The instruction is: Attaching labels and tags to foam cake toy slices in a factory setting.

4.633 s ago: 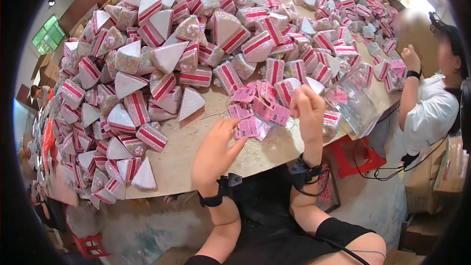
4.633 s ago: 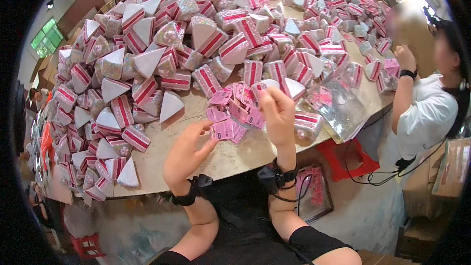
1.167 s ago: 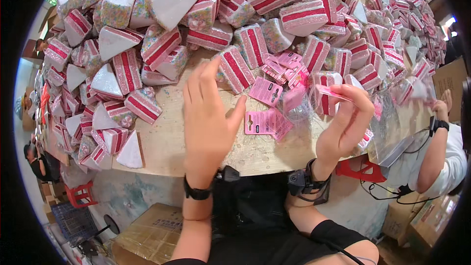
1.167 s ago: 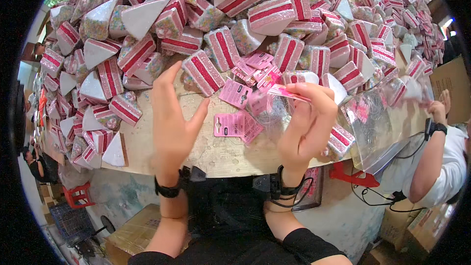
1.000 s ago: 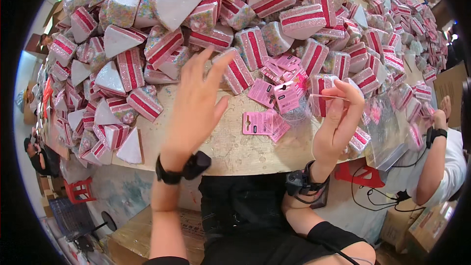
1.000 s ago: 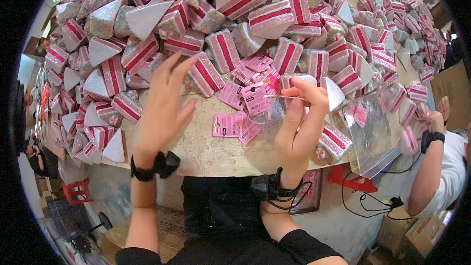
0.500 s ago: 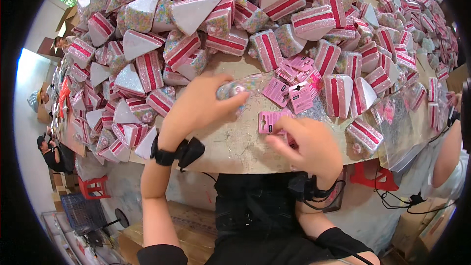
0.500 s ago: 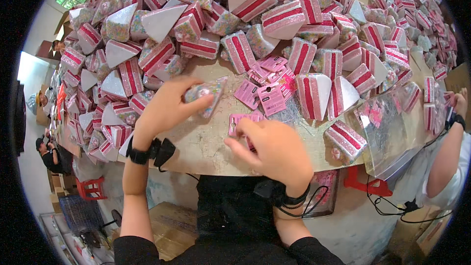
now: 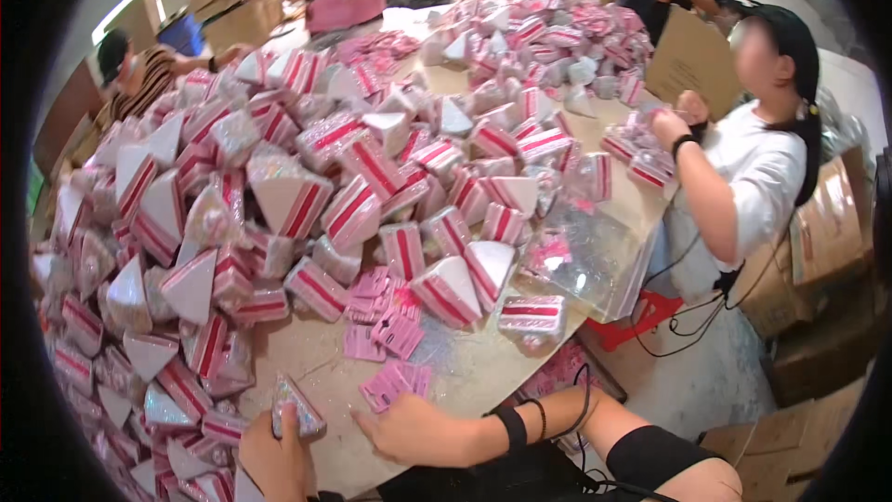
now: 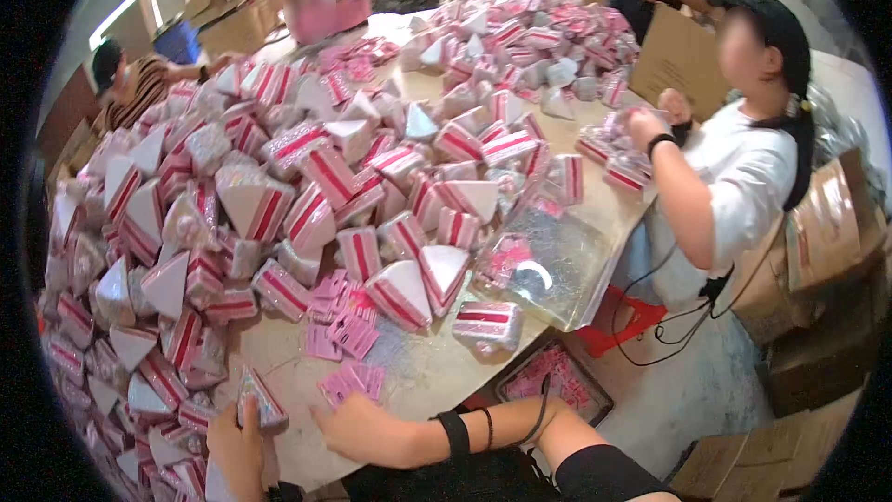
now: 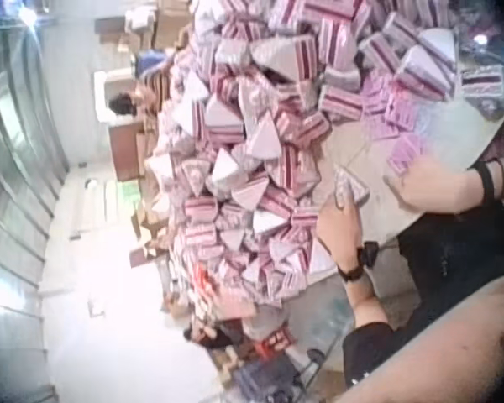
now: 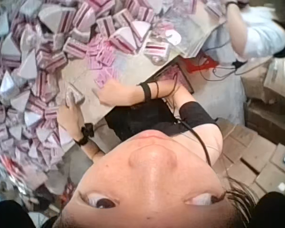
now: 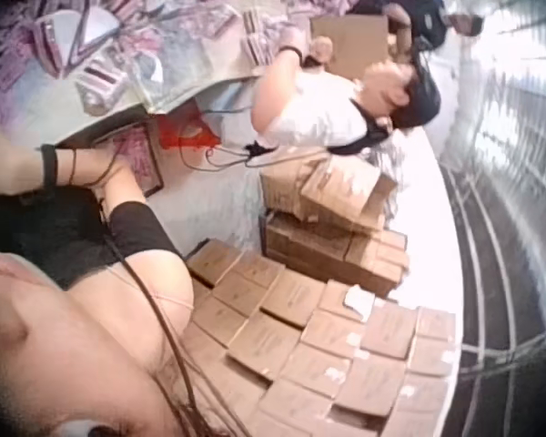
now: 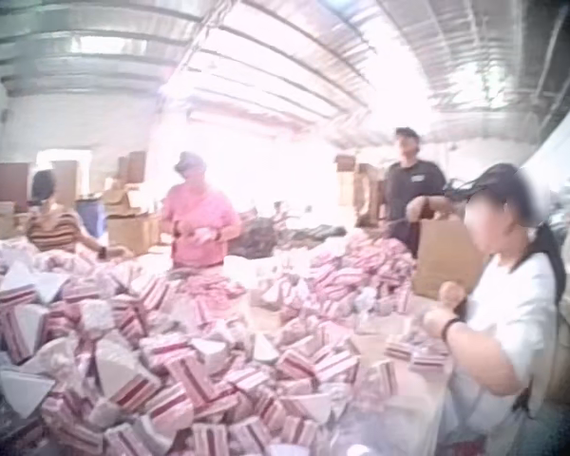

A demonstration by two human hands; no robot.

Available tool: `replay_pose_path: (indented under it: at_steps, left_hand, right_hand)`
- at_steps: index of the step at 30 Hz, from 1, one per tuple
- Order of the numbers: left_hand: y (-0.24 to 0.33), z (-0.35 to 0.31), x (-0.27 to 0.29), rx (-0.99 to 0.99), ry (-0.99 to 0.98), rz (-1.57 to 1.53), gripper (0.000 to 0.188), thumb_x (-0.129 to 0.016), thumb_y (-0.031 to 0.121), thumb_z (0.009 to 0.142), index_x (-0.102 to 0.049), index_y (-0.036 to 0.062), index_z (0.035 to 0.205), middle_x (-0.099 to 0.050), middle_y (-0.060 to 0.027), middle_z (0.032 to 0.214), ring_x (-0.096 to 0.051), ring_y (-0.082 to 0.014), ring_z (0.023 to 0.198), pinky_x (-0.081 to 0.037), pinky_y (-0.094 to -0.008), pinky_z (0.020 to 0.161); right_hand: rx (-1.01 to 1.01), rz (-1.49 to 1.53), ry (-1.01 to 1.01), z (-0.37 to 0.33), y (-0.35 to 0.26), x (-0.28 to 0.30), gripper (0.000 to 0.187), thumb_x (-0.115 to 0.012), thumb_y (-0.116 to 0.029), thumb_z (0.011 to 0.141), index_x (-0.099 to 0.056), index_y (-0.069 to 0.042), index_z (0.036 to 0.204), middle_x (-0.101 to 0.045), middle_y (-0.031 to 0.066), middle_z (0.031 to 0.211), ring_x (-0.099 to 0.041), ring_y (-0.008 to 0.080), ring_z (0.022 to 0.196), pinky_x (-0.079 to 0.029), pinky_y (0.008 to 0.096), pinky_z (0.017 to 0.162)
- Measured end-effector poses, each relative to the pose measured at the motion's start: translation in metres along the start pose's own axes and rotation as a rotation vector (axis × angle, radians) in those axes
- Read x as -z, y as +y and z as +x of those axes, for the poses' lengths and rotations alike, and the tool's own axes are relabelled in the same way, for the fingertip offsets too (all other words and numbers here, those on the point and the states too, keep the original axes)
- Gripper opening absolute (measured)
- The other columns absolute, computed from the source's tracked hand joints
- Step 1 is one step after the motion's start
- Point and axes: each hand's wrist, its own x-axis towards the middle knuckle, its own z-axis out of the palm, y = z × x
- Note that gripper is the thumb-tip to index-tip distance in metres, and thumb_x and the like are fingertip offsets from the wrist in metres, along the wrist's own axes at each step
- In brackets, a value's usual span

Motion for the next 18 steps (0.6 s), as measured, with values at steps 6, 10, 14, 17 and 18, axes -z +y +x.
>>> replay_pose_path:
  at_steps: [6,10,14,17,18]
  left_hand:
    - [0.037,0.008,0.02,0.004,-0.228,-0.04,0.043,-0.053,0.042,0.099,-0.07,0.0036,0.104,-0.068,-0.0206,0.094,-0.065,-0.0388,0.083,-0.05,-0.0483,0.067]
    - [0.004,0.001,0.011,-0.199,-0.154,0.046,0.044,-0.048,0.042,0.101,-0.07,0.0037,0.099,-0.068,-0.0227,0.09,-0.064,-0.0423,0.079,-0.047,-0.0515,0.065]
    - [0.014,0.007,0.02,-0.018,-0.309,-0.084,0.04,-0.048,0.04,0.101,-0.067,0.0047,0.102,-0.065,-0.0222,0.086,-0.061,-0.0429,0.077,-0.045,-0.0515,0.064]
    - [0.009,0.005,0.015,-0.052,-0.29,-0.117,0.039,-0.048,0.04,0.101,-0.066,0.0053,0.104,-0.065,-0.0219,0.088,-0.061,-0.0427,0.078,-0.045,-0.0507,0.064]
    - [0.003,0.001,0.011,-0.112,-0.237,-0.104,0.04,-0.048,0.041,0.101,-0.066,0.0053,0.104,-0.065,-0.0219,0.088,-0.061,-0.0427,0.079,-0.044,-0.0506,0.064]
  right_hand:
    - [0.152,-0.196,0.139,-0.066,0.004,-0.018,0.06,-0.056,-0.015,0.086,-0.048,0.007,0.141,-0.052,-0.0003,0.056,-0.054,0.0171,0.049,-0.039,0.0293,0.054]
    - [0.27,-0.167,0.258,-0.072,0.016,-0.025,0.053,-0.056,-0.012,0.086,-0.053,0.005,0.136,-0.053,0.0,0.071,-0.055,0.0133,0.064,-0.042,0.0272,0.06]
    - [0.296,-0.078,0.299,-0.08,0.017,-0.025,0.044,-0.057,-0.012,0.086,-0.058,0.005,0.127,-0.051,0.0004,0.077,-0.054,0.0131,0.07,-0.044,0.0273,0.064]
    - [0.336,-0.018,0.364,-0.084,0.019,-0.02,0.035,-0.058,-0.01,0.087,-0.062,0.005,0.118,-0.049,0.0008,0.076,-0.054,0.0142,0.069,-0.045,0.0279,0.064]
    - [0.369,0.016,0.406,-0.083,0.023,-0.022,0.032,-0.058,-0.01,0.087,-0.063,0.005,0.115,-0.049,0.0014,0.075,-0.054,0.0148,0.068,-0.045,0.0282,0.064]
